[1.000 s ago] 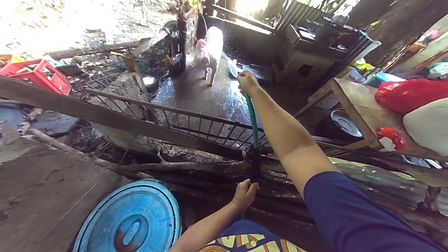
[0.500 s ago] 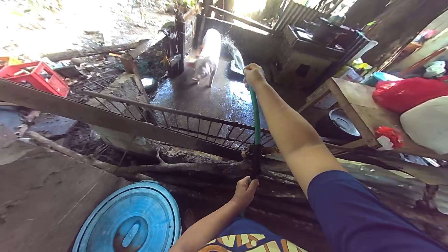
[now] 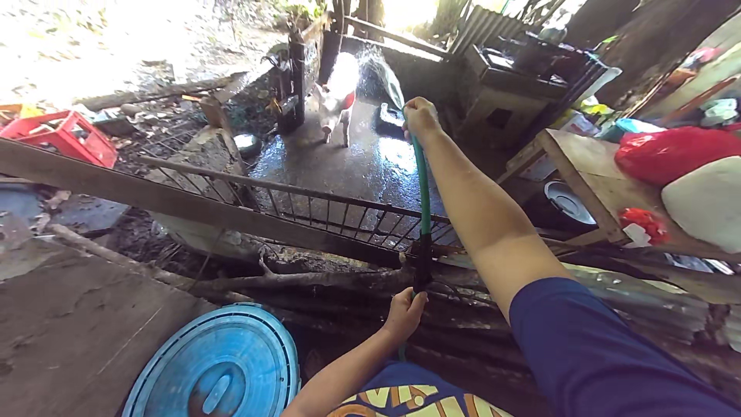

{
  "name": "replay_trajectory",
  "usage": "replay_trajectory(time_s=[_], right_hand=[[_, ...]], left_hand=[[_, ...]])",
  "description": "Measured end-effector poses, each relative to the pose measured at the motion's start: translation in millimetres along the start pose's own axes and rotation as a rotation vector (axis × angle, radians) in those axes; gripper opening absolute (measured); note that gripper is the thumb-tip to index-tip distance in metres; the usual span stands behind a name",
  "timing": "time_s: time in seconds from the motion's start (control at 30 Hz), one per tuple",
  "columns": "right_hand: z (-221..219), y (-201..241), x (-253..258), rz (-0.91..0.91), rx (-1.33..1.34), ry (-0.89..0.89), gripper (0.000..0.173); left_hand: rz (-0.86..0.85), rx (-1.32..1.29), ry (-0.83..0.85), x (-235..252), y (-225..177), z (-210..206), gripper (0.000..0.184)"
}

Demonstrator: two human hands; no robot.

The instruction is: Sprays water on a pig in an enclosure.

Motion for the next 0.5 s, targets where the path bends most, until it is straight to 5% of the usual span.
replay_trajectory(time_s=[0.5], right_hand=[[-3.0,-32.8,-10.3,-0.051,0.147,0.232,0.038]], left_hand=[[0.086,0.035,0.076,-5.4,14.8,-11.4,0.027]])
Point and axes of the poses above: each hand's wrist, its own x-axis towards the middle knuckle, its own z-axis out of the back of the hand, y = z × x, the point moved 8 cm from there along x, towards the middle knuckle, and after that the axes turned 12 degrees about -z, right-handed, at the moved point
